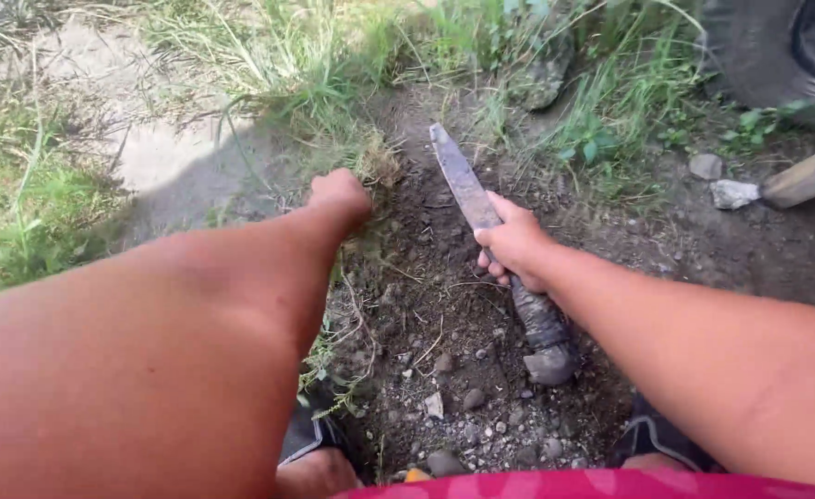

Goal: Pulling weeds and digging in the soil using a knife tool.

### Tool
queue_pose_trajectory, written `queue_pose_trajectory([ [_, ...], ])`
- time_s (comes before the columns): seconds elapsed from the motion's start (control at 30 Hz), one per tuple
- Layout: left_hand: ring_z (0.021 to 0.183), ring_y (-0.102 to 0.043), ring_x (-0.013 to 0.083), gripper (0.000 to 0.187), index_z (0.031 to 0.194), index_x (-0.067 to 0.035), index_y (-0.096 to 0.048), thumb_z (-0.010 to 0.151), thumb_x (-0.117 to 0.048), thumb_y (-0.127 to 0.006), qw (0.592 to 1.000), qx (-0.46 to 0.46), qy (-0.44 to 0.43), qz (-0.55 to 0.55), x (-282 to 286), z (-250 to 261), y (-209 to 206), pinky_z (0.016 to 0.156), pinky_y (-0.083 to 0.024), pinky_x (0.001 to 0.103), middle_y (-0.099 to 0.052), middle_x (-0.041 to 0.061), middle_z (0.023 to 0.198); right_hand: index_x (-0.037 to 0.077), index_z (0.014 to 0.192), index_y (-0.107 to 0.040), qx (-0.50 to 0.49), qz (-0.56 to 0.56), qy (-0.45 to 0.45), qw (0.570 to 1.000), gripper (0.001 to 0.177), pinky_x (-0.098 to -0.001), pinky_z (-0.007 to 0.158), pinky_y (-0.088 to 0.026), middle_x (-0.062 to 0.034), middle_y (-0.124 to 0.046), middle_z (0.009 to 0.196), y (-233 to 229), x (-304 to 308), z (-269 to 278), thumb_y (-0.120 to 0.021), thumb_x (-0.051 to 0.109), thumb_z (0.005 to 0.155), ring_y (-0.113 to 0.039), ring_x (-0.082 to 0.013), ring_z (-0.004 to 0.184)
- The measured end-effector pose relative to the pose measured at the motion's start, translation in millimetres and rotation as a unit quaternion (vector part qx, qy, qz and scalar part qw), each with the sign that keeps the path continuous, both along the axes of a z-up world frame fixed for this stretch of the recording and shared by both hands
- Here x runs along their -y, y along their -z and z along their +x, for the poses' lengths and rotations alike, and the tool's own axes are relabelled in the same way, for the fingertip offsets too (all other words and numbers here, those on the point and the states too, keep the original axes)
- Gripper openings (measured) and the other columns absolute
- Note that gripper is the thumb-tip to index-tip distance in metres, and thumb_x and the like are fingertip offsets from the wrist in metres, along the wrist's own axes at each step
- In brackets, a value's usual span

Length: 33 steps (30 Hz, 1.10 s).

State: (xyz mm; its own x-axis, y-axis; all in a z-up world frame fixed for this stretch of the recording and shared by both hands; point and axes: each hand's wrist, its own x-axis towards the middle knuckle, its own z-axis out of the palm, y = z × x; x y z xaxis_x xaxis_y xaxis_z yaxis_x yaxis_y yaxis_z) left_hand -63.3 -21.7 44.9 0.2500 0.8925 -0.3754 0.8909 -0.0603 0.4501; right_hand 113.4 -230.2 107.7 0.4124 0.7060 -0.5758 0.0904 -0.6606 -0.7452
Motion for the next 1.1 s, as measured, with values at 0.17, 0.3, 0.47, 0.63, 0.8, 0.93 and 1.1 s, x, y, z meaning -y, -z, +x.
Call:
queue_pose_trajectory([
  [0.17, 0.140, -0.040, 0.0409, 0.077, 0.146, -0.010, -0.046, 0.082, -0.036, -0.082, 0.982, -0.171, 0.070, -0.021, 76.5, 10.7, -82.6, 0.112, -0.041, 0.050, -0.037, 0.019, 0.152, 0.036, 0.157, -0.037, -0.022, -0.020, 0.045, 0.999, 0.070, -0.0323, 0.038, -0.040, -0.0070, -0.060, 0.069, -6.5, 37.4, 6.7, -0.055, 0.007, 0.096, -0.047, -0.0128, 0.044],
  [0.3, 0.140, -0.039, 0.0392, 0.078, 0.146, -0.008, -0.047, 0.082, -0.039, -0.079, 0.986, -0.137, 0.092, 0.010, 87.8, 16.0, -99.6, 0.112, -0.042, 0.053, -0.037, 0.017, 0.153, 0.039, 0.158, -0.033, -0.010, -0.035, 0.063, 0.997, 0.072, -0.0323, 0.039, -0.040, -0.0079, -0.060, 0.068, -20.9, 65.7, 18.7, -0.055, 0.008, 0.097, -0.046, -0.0129, 0.044],
  [0.47, 0.148, -0.031, 0.0410, 0.067, 0.139, -0.007, -0.059, 0.091, -0.054, -0.059, 0.995, -0.050, 0.010, 0.085, 83.3, 10.0, -126.0, 0.117, -0.034, 0.058, -0.027, 0.020, 0.163, 0.038, 0.159, -0.036, 0.000, -0.037, 0.096, 0.995, 0.070, -0.0303, 0.039, -0.039, -0.0060, -0.059, 0.069, -23.8, 77.2, 31.3, -0.052, 0.006, 0.098, -0.045, -0.0109, 0.044],
  [0.63, 0.151, -0.022, 0.0461, 0.099, 0.159, -0.024, -0.025, 0.081, -0.073, -0.060, 0.996, -0.045, -0.075, -0.016, 95.6, -8.5, -120.7, 0.120, -0.024, 0.064, -0.016, 0.020, 0.166, 0.037, 0.160, -0.031, -0.005, -0.030, 0.091, 0.995, 0.073, -0.0306, 0.039, -0.039, -0.0066, -0.060, 0.069, -30.7, 64.8, 22.3, -0.054, 0.006, 0.098, -0.046, -0.0110, 0.044],
  [0.8, 0.150, -0.012, 0.0524, 0.122, 0.162, -0.037, -0.006, 0.071, -0.081, -0.073, 0.995, -0.078, 0.009, -0.057, 94.7, 8.7, -57.9, 0.119, -0.019, 0.067, -0.008, 0.016, 0.169, 0.039, 0.161, -0.026, -0.001, -0.040, 0.062, 0.997, 0.078, -0.0306, 0.039, -0.040, -0.0066, -0.061, 0.069, -39.8, 54.3, 10.4, -0.056, 0.006, 0.096, -0.046, -0.0112, 0.043],
  [0.93, 0.145, -0.027, 0.0525, 0.123, 0.162, -0.037, -0.006, 0.072, -0.065, -0.085, 0.984, -0.131, 0.118, -0.038, 93.0, 31.0, -38.6, 0.116, -0.029, 0.065, -0.030, 0.018, 0.161, 0.038, 0.161, -0.028, -0.016, -0.033, 0.043, 0.998, 0.080, -0.0306, 0.038, -0.040, -0.0070, -0.061, 0.067, -35.1, 50.5, 8.8, -0.057, 0.005, 0.095, -0.046, -0.0112, 0.043],
  [1.1, 0.135, -0.044, 0.0525, 0.083, 0.152, -0.026, -0.035, 0.085, -0.044, -0.080, 0.966, -0.178, 0.186, -0.010, 92.2, 34.7, -24.8, 0.109, -0.041, 0.062, -0.046, 0.023, 0.152, 0.038, 0.161, -0.026, -0.034, -0.035, 0.062, 0.997, 0.079, -0.0312, 0.038, -0.039, -0.0074, -0.060, 0.067, -33.0, 50.0, 14.7, -0.057, 0.006, 0.096, -0.045, -0.0118, 0.043],
])
